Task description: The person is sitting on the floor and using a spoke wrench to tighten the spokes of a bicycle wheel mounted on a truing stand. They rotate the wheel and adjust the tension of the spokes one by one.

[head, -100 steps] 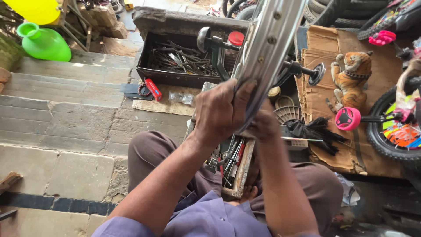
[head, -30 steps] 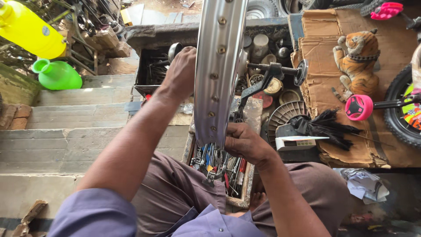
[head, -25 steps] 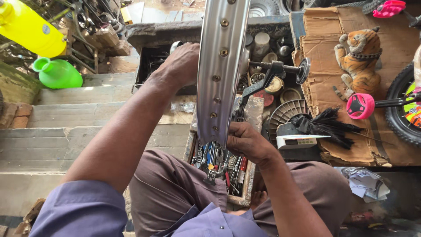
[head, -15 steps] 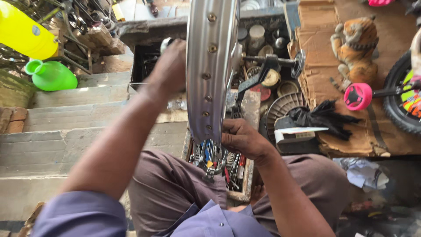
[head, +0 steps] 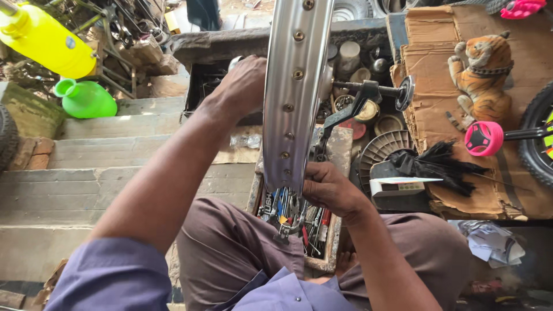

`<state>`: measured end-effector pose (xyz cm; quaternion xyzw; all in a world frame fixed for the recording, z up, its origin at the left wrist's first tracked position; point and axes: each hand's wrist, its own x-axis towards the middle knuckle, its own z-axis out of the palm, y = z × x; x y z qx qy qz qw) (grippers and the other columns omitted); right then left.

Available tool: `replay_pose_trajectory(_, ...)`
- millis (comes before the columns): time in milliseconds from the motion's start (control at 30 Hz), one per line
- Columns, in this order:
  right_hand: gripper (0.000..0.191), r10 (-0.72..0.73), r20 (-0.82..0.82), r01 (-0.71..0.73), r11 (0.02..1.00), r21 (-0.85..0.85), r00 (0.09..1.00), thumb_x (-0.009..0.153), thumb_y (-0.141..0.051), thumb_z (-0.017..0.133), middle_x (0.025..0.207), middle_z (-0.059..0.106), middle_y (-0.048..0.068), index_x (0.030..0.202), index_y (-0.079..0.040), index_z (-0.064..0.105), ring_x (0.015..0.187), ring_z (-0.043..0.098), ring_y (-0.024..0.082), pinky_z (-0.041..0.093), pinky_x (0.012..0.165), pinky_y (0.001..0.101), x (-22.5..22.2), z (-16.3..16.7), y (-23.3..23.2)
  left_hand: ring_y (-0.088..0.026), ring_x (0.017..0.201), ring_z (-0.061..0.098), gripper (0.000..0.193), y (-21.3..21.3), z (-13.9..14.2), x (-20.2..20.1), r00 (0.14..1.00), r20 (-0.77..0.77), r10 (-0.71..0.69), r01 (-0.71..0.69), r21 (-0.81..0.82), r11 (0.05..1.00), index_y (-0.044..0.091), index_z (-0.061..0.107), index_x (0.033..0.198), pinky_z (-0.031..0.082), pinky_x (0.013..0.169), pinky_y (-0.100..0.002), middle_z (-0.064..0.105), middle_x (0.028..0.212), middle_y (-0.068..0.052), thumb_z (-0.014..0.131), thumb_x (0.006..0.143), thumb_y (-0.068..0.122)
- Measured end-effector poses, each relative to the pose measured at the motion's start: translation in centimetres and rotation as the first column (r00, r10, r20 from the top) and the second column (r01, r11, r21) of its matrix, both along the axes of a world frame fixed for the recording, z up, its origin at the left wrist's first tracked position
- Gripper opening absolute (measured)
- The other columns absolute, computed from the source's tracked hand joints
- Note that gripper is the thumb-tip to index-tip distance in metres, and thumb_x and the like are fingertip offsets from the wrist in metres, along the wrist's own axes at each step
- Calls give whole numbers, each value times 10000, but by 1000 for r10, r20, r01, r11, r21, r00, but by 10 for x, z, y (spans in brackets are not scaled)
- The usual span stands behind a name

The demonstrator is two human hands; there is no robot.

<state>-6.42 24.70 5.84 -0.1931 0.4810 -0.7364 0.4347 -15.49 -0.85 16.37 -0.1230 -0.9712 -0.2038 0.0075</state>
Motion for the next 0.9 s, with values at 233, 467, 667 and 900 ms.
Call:
replay_pose_trajectory(233, 310, -24, 3, 24, 1000, 8, 1000, 961, -225, 740, 708, 571, -85, 1176, -2, 731, 515, 400, -1, 298, 445, 196, -1, -9, 3, -178, 727, 698, 118, 8, -25, 7, 734, -658, -172, 89, -158, 983, 78, 749, 1002, 523, 907, -370, 763, 877, -75, 688, 976, 176)
replay_pose_trajectory(467, 268, -30, 19, 30, 1000, -5, 999, 974, -223, 741, 698, 557, -77, 1117, 3, 729, 518, 402, 2, 299, 445, 192, -2, -18, 4, -169, 569, 683, 151, 5, -8, 4, 997, -58, -55, 51, -61, 997, 73, 721, 1121, 571, 595, -344, 724, 852, -64, 605, 1086, 161)
replay_pose_trajectory(667, 264, -25, 9, 25, 1000, 10, 1000, 975, -229, 729, 676, 563, -66, 1104, 1, 732, 500, 411, 12, 317, 439, 196, -2, -16, 4, -218, 585, 661, 287, 2, -3, -8, 999, 33, 15, -7, -226, 974, 98, 768, 949, 590, 616, -405, 747, 759, -74, 620, 1093, 297)
replay_pose_trajectory(900, 249, -23, 4, 23, 1000, -10, 1000, 975, -211, 721, 670, 570, -55, 1096, 7, 734, 486, 413, 22, 314, 427, 200, -2, -11, 3, -170, 722, 737, 147, 4, -21, 2, 948, -312, -58, 63, 4, 998, 101, 757, 1075, 612, 842, -365, 766, 900, -68, 612, 1064, 124)
